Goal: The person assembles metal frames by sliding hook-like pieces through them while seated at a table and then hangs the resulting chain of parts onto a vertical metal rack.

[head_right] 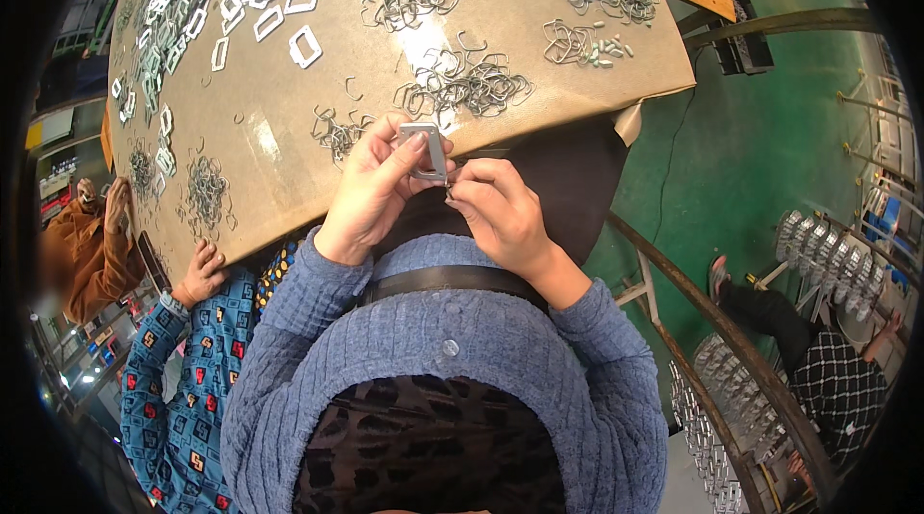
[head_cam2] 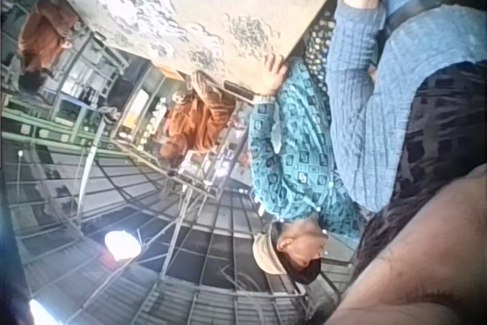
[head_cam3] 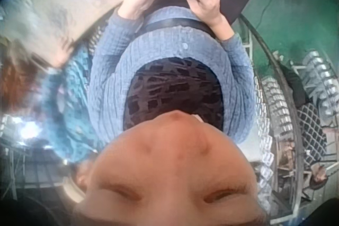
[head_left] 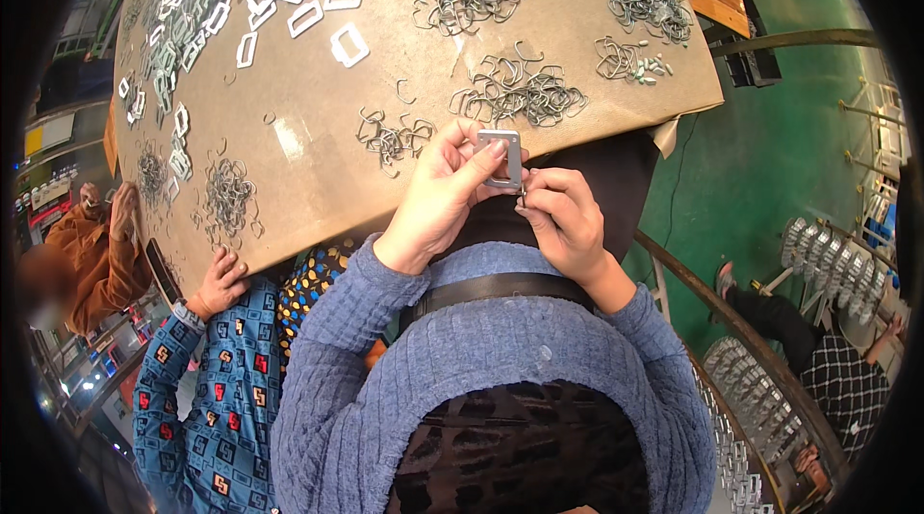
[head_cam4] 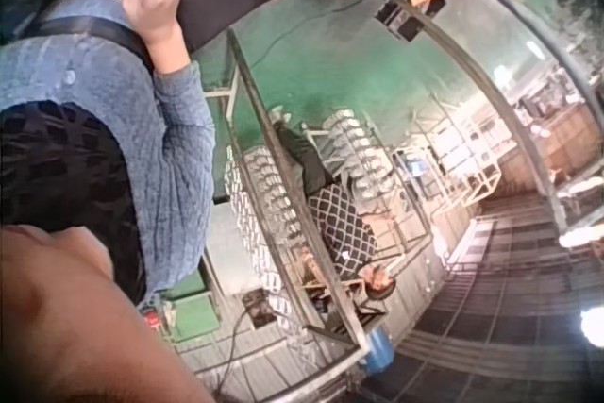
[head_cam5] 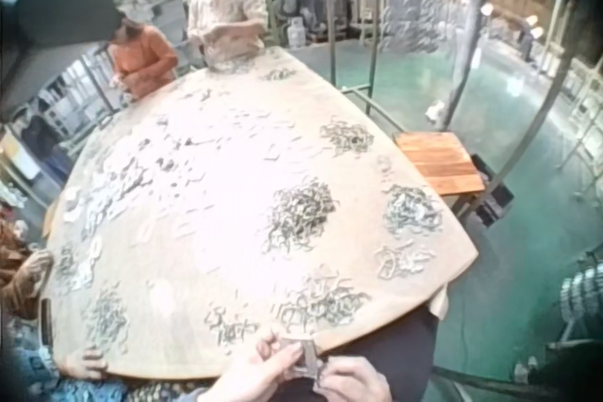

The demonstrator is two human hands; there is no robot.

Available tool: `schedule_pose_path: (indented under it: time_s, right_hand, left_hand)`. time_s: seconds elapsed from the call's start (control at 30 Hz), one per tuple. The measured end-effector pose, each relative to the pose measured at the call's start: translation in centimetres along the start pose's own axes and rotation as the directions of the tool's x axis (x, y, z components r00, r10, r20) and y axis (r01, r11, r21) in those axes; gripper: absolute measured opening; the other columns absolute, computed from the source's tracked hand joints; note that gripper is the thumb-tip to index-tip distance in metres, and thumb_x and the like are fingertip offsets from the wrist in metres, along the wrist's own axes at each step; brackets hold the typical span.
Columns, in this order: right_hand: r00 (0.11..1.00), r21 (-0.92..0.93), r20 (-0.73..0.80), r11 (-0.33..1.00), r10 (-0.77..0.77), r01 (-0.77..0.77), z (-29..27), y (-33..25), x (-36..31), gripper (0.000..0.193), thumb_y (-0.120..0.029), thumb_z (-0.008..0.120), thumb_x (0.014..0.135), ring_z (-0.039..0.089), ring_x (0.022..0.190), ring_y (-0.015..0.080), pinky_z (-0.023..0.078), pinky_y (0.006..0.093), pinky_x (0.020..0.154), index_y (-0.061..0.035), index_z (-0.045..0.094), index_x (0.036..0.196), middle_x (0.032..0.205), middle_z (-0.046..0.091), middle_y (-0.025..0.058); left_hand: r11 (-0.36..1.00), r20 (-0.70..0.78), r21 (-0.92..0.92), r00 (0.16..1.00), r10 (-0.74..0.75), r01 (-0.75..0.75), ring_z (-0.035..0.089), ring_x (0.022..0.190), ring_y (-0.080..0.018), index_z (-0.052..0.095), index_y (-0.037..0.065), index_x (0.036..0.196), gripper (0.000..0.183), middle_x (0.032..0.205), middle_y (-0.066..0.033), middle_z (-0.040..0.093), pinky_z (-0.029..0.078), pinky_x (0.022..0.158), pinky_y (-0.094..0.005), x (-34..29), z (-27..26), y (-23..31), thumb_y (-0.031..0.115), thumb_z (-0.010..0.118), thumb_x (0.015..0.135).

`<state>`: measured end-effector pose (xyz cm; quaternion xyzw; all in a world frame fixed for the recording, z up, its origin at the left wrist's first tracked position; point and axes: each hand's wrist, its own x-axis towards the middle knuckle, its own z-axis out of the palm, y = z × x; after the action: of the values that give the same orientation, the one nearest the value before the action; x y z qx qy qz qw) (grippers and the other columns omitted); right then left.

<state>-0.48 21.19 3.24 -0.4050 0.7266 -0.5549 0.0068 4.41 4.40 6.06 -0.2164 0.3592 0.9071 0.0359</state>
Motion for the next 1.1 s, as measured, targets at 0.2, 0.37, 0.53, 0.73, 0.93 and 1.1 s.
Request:
schedule_pose_path:
  time_s: [0.2, 0.37, 0.53, 0.73, 0.93, 1.1]
  right_hand:
    - [0.999, -0.034, -0.006, 0.999, -0.041, 0.041, -0.1, -0.1, 0.1, 0.021, 0.002, 0.072, 0.073, 0.062, 0.078, 0.0232, 0.053, 0.0330, 0.063, -0.0039, 0.060, 0.089, 0.093, 0.057, 0.0088]
    - [1.000, -0.033, 0.007, 0.999, 0.031, -0.030, 0.2, 0.4, -0.3, 0.021, 0.001, 0.073, 0.072, 0.062, 0.079, 0.0235, 0.053, 0.0331, 0.065, -0.0042, 0.061, 0.089, 0.097, 0.056, 0.0097]
    - [1.000, -0.011, 0.000, 1.000, 0.011, -0.011, -1.1, 1.0, 0.2, 0.025, -0.010, 0.077, 0.072, 0.061, 0.087, 0.0257, 0.052, 0.0365, 0.072, -0.0039, 0.062, 0.090, 0.101, 0.057, 0.0116]
    - [1.000, -0.302, -0.001, 0.953, -0.019, 0.018, -1.4, 5.7, 9.3, 0.025, -0.017, 0.075, 0.073, 0.058, 0.081, 0.0287, 0.048, 0.0377, 0.071, -0.0064, 0.063, 0.091, 0.091, 0.059, 0.0101]
    - [0.982, -0.483, 0.118, 0.873, 0.146, -0.072, 4.2, 8.1, 15.7, 0.014, -0.016, 0.071, 0.076, 0.059, 0.082, 0.0305, 0.049, 0.0418, 0.073, -0.0062, 0.061, 0.081, 0.086, 0.059, 0.0108]
    - [0.980, -0.219, 0.071, 0.962, 0.184, -0.164, 3.6, 7.9, 14.8, 0.010, -0.007, 0.066, 0.078, 0.059, 0.080, 0.0321, 0.048, 0.0401, 0.071, -0.0037, 0.059, 0.084, 0.084, 0.058, 0.0138]
  left_hand:
    - [1.000, 0.003, 0.006, 1.000, -0.006, 0.006, 0.067, 0.087, -0.0209, 0.045, 0.007, 0.097, 0.011, 0.095, -0.0115, 0.065, 0.058, 0.079, -0.0355, 0.0, -0.2, -0.3, 0.009, 0.055, 0.095]
    - [0.994, 0.006, 0.098, 0.999, 0.046, -0.046, 0.066, 0.090, -0.0218, 0.045, 0.006, 0.094, 0.012, 0.096, -0.0124, 0.065, 0.054, 0.082, -0.0349, -0.4, -0.1, -0.3, 0.007, 0.057, 0.093]
    - [0.729, 0.144, 0.603, 0.943, 0.300, -0.324, 0.065, 0.095, -0.0207, 0.043, 0.005, 0.087, 0.021, 0.094, -0.0146, 0.066, 0.050, 0.084, -0.0325, -1.8, 0.1, -0.3, -0.003, 0.062, 0.085]
    - [0.736, 0.137, 0.593, 0.941, 0.309, -0.328, 0.066, 0.092, -0.0171, 0.047, 0.002, 0.085, 0.017, 0.089, -0.0104, 0.066, 0.052, 0.078, -0.0282, -1.8, -1.5, -1.9, -0.002, 0.064, 0.084]
    - [0.764, 0.170, 0.570, 0.953, 0.249, -0.302, 0.064, 0.098, -0.0204, 0.043, 0.003, 0.087, 0.020, 0.091, -0.0109, 0.064, 0.051, 0.086, -0.0316, -1.9, -0.4, -1.1, -0.007, 0.060, 0.085]
    - [0.761, 0.154, 0.578, 0.955, 0.252, -0.294, 0.064, 0.097, -0.0195, 0.043, 0.003, 0.087, 0.019, 0.091, -0.0103, 0.064, 0.051, 0.083, -0.0302, -2.4, -1.1, -1.4, -0.005, 0.061, 0.086]
